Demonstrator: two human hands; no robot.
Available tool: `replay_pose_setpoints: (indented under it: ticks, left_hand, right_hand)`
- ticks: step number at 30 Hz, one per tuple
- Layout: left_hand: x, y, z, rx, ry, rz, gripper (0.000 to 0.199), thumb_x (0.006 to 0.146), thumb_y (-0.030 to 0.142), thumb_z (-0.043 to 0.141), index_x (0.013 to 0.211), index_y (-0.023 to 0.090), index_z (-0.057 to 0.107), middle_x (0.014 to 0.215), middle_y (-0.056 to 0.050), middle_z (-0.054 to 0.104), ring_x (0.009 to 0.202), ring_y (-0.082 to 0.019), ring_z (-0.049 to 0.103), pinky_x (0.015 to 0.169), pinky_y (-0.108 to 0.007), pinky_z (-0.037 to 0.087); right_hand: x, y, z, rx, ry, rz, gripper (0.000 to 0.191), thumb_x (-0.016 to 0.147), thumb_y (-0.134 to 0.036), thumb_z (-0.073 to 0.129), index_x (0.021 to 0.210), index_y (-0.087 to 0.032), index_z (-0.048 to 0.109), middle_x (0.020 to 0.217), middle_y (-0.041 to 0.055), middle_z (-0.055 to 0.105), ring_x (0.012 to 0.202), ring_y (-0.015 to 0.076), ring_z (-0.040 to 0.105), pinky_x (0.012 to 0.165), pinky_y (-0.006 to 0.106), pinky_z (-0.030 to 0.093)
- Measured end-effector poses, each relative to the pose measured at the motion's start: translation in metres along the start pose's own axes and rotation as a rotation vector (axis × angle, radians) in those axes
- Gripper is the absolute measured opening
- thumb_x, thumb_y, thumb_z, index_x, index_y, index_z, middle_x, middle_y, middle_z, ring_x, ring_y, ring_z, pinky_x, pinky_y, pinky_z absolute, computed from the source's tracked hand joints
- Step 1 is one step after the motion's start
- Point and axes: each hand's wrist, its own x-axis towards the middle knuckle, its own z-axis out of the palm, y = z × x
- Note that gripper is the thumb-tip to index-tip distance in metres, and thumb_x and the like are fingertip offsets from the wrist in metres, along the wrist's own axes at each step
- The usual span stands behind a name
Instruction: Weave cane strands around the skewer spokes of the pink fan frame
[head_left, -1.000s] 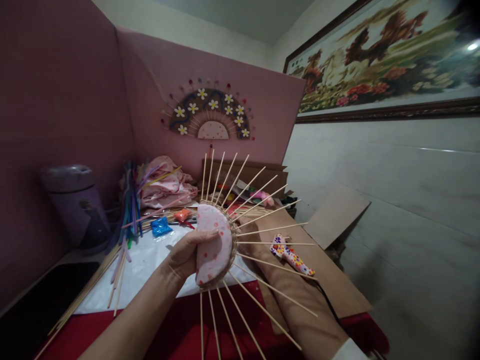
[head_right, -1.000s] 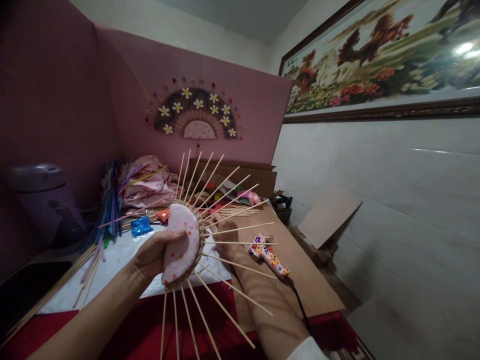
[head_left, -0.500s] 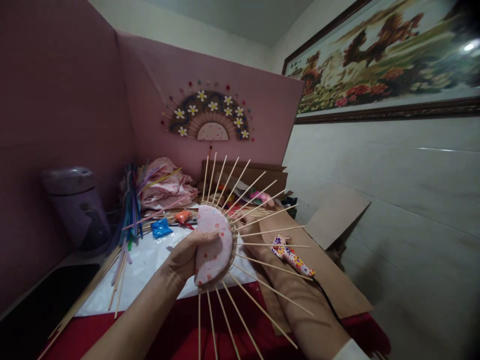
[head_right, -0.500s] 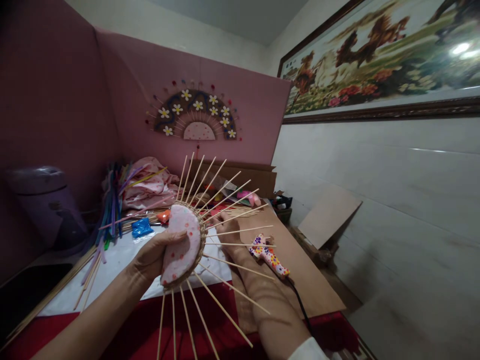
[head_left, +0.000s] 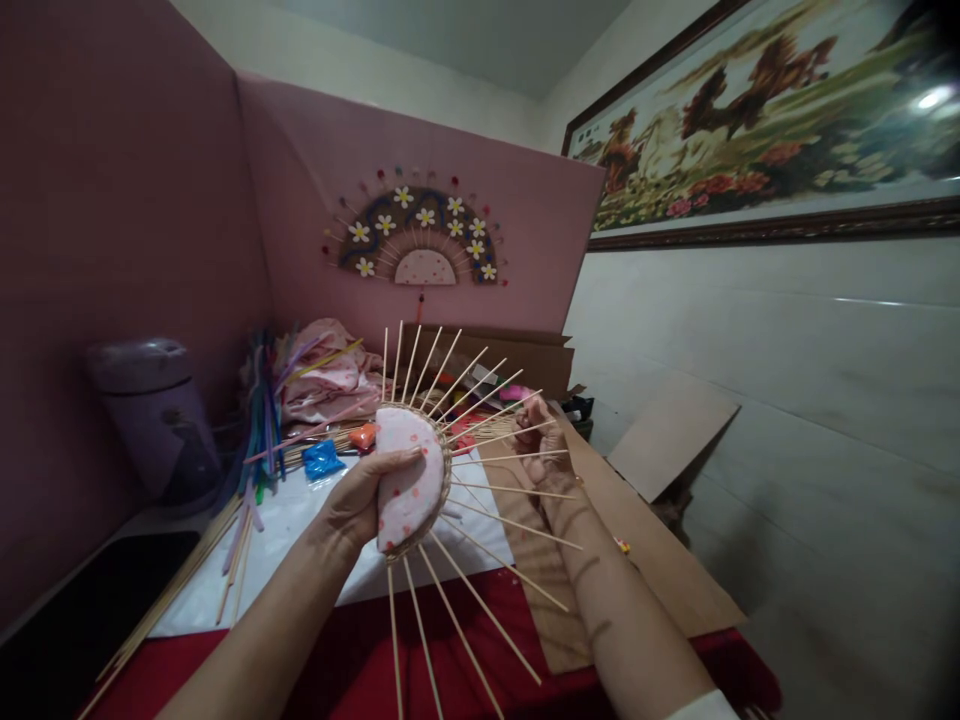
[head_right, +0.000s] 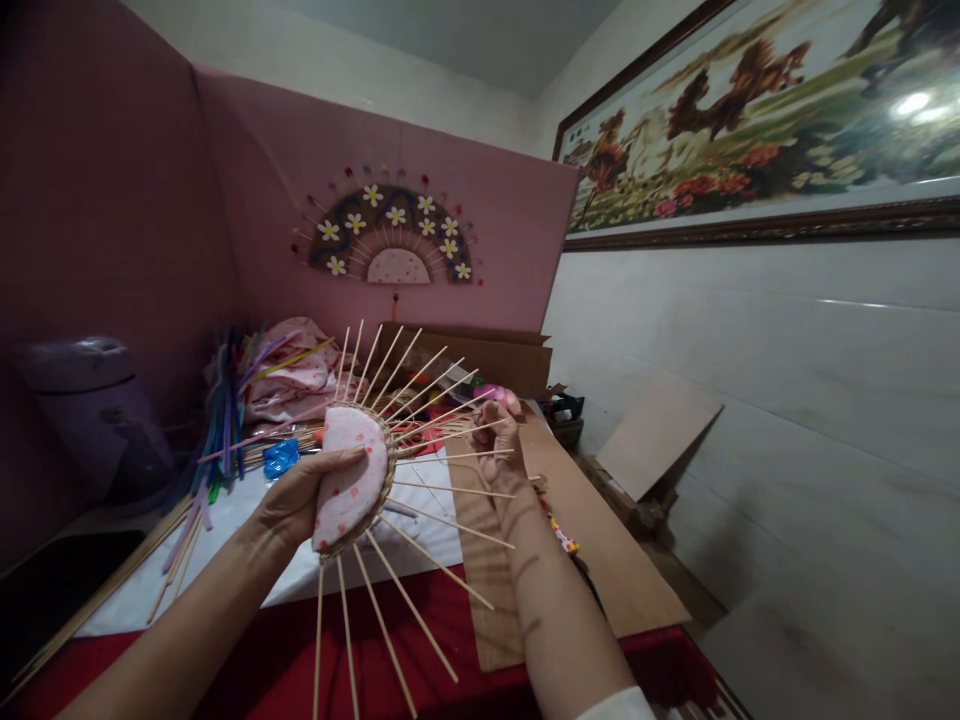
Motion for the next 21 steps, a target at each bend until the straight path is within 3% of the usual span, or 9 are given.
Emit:
replay_pose_setpoints:
  ticks: [4,11,18,21]
  left_hand:
    - [0.001,0.001,0.0,0.0,0.028,0.002,0.009,0.068,0.004,0.059,0.075,0.007,0.065,0.065,-0.011,0.07,0.054,-0.02,0.066,0.054,-0.03,0.056]
    - [0.001,0.006,-0.001,-0.036,0.043,0.027,0.011,0.069,0.003,0.058,0.078,0.006,0.063,0.065,-0.011,0.07,0.054,-0.02,0.066,0.055,-0.029,0.056]
    - [0.001,0.015,-0.004,-0.087,0.08,0.145,0.013,0.07,0.001,0.055,0.078,0.007,0.063,0.066,-0.011,0.07,0.054,-0.021,0.066,0.054,-0.031,0.057]
    - [-0.003,0.018,-0.003,-0.109,0.092,0.19,0.015,0.071,0.0,0.053,0.078,0.007,0.063,0.066,-0.01,0.071,0.055,-0.02,0.066,0.055,-0.03,0.057]
  right_hand:
    - [0.002,-0.006,-0.005,0.055,0.053,-0.022,0.035,0.064,-0.034,0.073,0.063,-0.021,0.041,0.048,-0.0102,0.037,0.035,0.0032,0.028,0.034,0.017,0.025]
    - [0.009,-0.008,-0.016,-0.017,0.157,-0.071,0.043,0.064,-0.047,0.068,0.06,-0.021,0.034,0.047,-0.011,0.027,0.034,0.0028,0.017,0.031,0.017,0.016]
    - [0.015,-0.007,-0.035,-0.247,0.491,-0.25,0.037,0.076,-0.043,0.051,0.059,-0.022,0.027,0.049,-0.0107,0.023,0.036,0.0047,0.013,0.034,0.018,0.015]
    - [0.015,-0.005,-0.038,-0.435,0.631,-0.319,0.027,0.076,-0.037,0.046,0.059,-0.022,0.032,0.05,-0.0079,0.029,0.041,0.0085,0.027,0.039,0.021,0.025]
